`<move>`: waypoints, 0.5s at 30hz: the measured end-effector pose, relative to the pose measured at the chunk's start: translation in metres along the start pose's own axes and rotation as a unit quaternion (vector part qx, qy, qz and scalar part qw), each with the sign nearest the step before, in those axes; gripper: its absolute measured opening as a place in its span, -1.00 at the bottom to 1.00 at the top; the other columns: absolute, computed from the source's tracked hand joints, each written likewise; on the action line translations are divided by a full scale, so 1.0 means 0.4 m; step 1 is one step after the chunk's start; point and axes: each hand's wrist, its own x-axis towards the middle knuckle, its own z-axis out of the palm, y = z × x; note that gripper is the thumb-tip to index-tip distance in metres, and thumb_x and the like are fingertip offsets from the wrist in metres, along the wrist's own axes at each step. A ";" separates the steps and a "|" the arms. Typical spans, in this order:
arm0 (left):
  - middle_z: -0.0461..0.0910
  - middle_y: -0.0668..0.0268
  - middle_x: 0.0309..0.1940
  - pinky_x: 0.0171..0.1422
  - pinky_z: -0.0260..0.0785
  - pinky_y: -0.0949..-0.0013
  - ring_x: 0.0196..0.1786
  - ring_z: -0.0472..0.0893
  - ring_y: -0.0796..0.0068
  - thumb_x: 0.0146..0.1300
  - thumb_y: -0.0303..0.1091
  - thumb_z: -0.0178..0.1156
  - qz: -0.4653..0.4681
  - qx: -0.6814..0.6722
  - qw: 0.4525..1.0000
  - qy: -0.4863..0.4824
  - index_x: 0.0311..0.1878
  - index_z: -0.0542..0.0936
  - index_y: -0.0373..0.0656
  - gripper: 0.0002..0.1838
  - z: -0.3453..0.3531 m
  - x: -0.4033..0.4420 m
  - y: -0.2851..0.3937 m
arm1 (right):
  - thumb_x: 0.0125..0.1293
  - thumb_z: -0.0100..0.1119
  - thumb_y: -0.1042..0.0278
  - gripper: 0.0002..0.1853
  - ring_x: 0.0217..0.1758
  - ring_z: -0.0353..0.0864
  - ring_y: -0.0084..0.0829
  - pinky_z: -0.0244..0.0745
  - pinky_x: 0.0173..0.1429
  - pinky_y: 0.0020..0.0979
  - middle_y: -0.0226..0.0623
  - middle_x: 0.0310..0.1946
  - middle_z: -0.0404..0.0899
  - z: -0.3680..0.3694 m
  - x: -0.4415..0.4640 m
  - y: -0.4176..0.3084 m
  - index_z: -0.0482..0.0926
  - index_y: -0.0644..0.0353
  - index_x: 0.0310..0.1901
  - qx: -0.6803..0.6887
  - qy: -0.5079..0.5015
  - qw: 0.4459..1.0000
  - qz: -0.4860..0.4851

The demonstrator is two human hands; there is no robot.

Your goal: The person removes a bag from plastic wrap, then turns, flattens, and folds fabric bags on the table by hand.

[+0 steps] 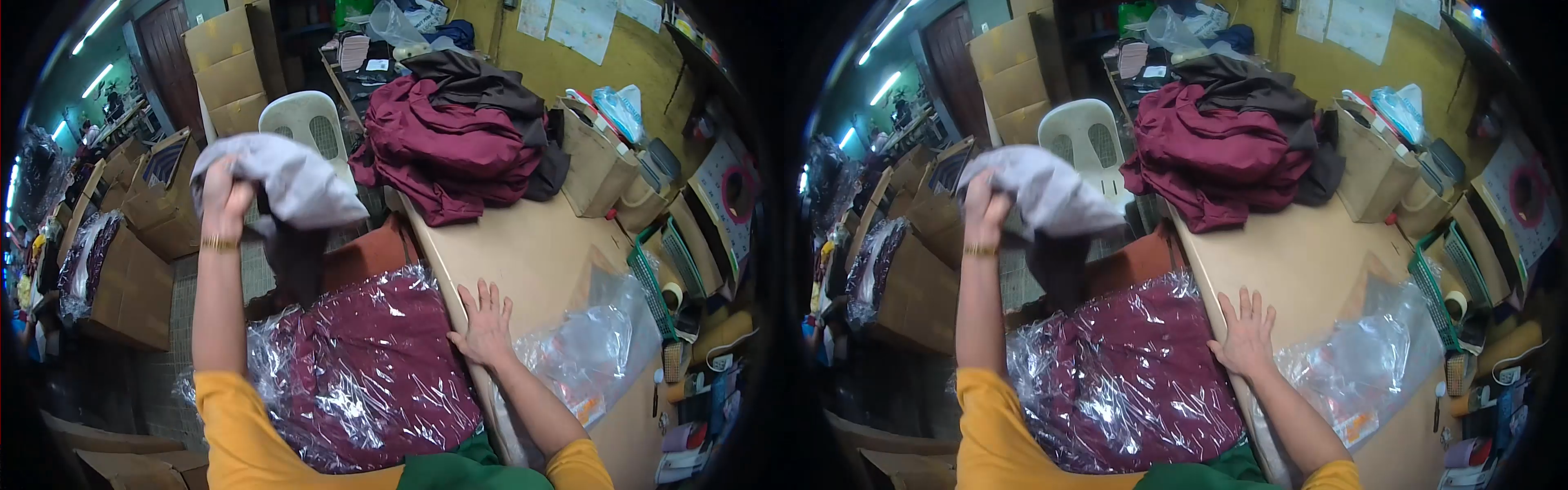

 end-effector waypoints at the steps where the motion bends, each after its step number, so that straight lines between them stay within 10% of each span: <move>1: 0.66 0.10 -0.07 0.19 0.58 0.17 0.00 0.67 0.25 0.36 -0.60 -0.05 0.006 -0.027 0.998 -0.050 -0.05 0.56 -0.37 -0.78 -0.071 0.119 0.009 | 0.09 0.44 -0.09 0.03 0.61 -0.12 0.20 -0.20 0.52 0.35 0.15 0.54 -0.02 -0.005 0.003 -0.001 0.10 -0.04 0.54 0.000 0.001 1.000 -0.002; 4: 0.63 0.04 0.04 0.30 0.54 0.01 0.13 0.65 0.16 0.37 -0.59 -0.05 0.022 -0.121 0.987 -0.103 0.08 0.50 -0.43 -0.72 -0.186 0.366 0.043 | 0.10 0.43 -0.06 0.02 0.61 -0.13 0.20 -0.21 0.52 0.34 0.16 0.54 -0.04 -0.011 0.016 -0.005 0.10 -0.04 0.54 0.000 -0.019 1.000 0.007; 7: 0.61 0.09 0.14 0.28 0.54 -0.04 0.17 0.63 0.09 0.46 -0.27 0.11 0.035 0.026 0.983 0.180 0.16 0.52 -0.23 -0.68 -0.183 0.415 -0.057 | 0.10 0.43 -0.03 0.02 0.62 -0.15 0.19 -0.25 0.55 0.33 0.15 0.54 -0.06 -0.009 0.014 -0.007 0.08 -0.05 0.55 0.010 -0.031 0.999 0.020; 10: -0.05 0.19 0.65 0.48 -0.61 -0.54 0.68 -0.24 -0.03 0.23 0.51 0.07 -0.119 0.095 0.921 0.359 0.61 0.11 0.02 0.05 -0.233 0.323 -0.250 | 0.10 0.43 -0.03 0.03 0.62 -0.17 0.19 -0.26 0.55 0.32 0.14 0.55 -0.08 -0.019 0.018 -0.010 0.08 -0.05 0.55 0.008 -0.040 0.999 0.021; 14: -0.37 -0.05 0.65 0.51 -0.44 -0.54 0.65 -0.39 -0.21 0.33 0.33 0.06 -0.246 0.067 0.873 0.417 0.65 -0.18 0.01 0.04 -0.380 0.199 -0.581 | 0.10 0.43 -0.03 0.02 0.62 -0.17 0.18 -0.26 0.55 0.32 0.13 0.55 -0.09 -0.018 0.018 -0.008 0.09 -0.06 0.55 0.008 -0.042 0.999 0.026; 15: -0.13 -0.12 0.61 0.51 -0.12 -0.43 0.60 -0.04 -0.23 0.31 0.25 0.16 -0.277 0.117 0.852 0.428 0.64 -0.11 -0.07 0.04 -0.407 0.160 -0.644 | 0.09 0.43 -0.04 0.02 0.62 -0.17 0.18 -0.26 0.55 0.31 0.13 0.55 -0.08 -0.017 0.017 -0.007 0.09 -0.06 0.55 0.009 -0.038 0.999 0.024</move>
